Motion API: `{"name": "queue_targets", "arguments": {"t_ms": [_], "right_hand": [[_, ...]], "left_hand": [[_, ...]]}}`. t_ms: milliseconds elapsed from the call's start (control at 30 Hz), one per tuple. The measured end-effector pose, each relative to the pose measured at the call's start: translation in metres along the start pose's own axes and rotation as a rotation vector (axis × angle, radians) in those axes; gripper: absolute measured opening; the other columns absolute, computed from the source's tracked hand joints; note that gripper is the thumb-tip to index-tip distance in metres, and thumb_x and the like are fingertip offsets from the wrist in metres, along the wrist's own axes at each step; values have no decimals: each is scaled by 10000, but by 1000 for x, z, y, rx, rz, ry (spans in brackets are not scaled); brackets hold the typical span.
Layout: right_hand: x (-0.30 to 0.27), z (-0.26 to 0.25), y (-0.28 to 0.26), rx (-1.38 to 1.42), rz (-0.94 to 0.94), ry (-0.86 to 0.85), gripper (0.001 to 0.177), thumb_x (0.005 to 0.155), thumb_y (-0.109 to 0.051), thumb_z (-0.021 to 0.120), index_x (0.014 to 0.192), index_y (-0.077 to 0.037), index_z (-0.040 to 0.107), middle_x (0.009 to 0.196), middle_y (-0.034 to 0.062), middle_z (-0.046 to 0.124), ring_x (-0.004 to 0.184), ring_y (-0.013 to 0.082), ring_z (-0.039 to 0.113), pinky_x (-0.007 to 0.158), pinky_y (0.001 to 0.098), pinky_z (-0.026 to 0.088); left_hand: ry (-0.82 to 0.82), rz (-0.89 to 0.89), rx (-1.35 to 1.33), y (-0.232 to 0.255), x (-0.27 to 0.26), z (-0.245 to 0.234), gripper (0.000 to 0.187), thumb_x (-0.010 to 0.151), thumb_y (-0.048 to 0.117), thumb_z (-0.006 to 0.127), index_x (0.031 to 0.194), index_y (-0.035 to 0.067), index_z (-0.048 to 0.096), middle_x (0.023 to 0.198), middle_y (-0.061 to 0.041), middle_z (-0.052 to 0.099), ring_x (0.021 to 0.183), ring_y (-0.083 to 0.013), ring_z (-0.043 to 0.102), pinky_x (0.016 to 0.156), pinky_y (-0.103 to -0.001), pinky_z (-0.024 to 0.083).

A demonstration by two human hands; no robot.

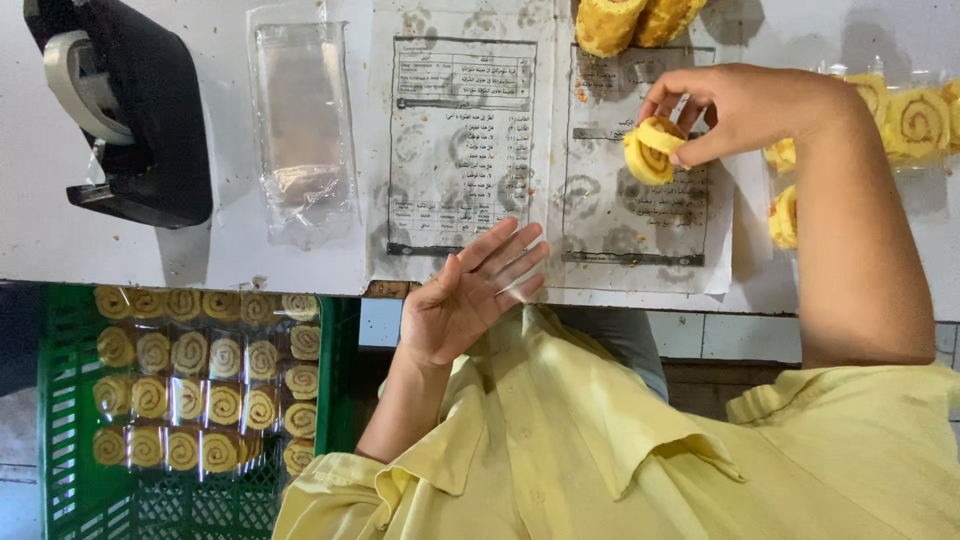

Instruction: The person packages small swirled bread rolls by placing each roll into a plastic sleeve and then using a tape dispenser.

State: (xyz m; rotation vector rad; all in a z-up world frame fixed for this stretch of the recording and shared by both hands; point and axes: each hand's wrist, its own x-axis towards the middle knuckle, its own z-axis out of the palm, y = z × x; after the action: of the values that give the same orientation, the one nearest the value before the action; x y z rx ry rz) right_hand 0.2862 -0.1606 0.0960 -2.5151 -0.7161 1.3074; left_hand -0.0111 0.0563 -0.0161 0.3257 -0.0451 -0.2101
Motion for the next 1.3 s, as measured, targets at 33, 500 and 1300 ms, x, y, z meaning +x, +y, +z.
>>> {"name": "queue_targets", "arguments": {"t_ms": [33, 500, 1300], "right_hand": [[1, 1, 1, -52, -5, 4, 505, 851, -82, 749, 1321, -233, 644, 1089, 1, 738, 1000, 143, 665, 816, 359, 464], [16, -1, 19, 122, -132, -51, 514, 826, -55, 728, 1321, -144, 625, 1202, 28, 690, 1057, 179, 639, 878, 372, 499], [50, -1, 69, 359, -446, -140, 541, 802, -19, 732, 1325, -53, 595, 1169, 91, 663, 973, 197, 677, 809, 340, 590]], "left_hand": [[-2, 4, 10, 0, 0, 0, 711, 1062, 415, 512, 1619, 40, 279, 1699, -217, 249, 1594, -415, 239, 1293, -561, 253], [-14, 23, -17, -3, 4, 4, 684, 1072, 393, 515, 1607, 22, 305, 1693, -233, 255, 1585, -417, 256, 1296, -579, 249], [-23, 13, -1, 0, 3, 9, 694, 1074, 415, 493, 1610, 26, 286, 1699, -238, 231, 1600, -422, 222, 1315, -566, 243]]}}
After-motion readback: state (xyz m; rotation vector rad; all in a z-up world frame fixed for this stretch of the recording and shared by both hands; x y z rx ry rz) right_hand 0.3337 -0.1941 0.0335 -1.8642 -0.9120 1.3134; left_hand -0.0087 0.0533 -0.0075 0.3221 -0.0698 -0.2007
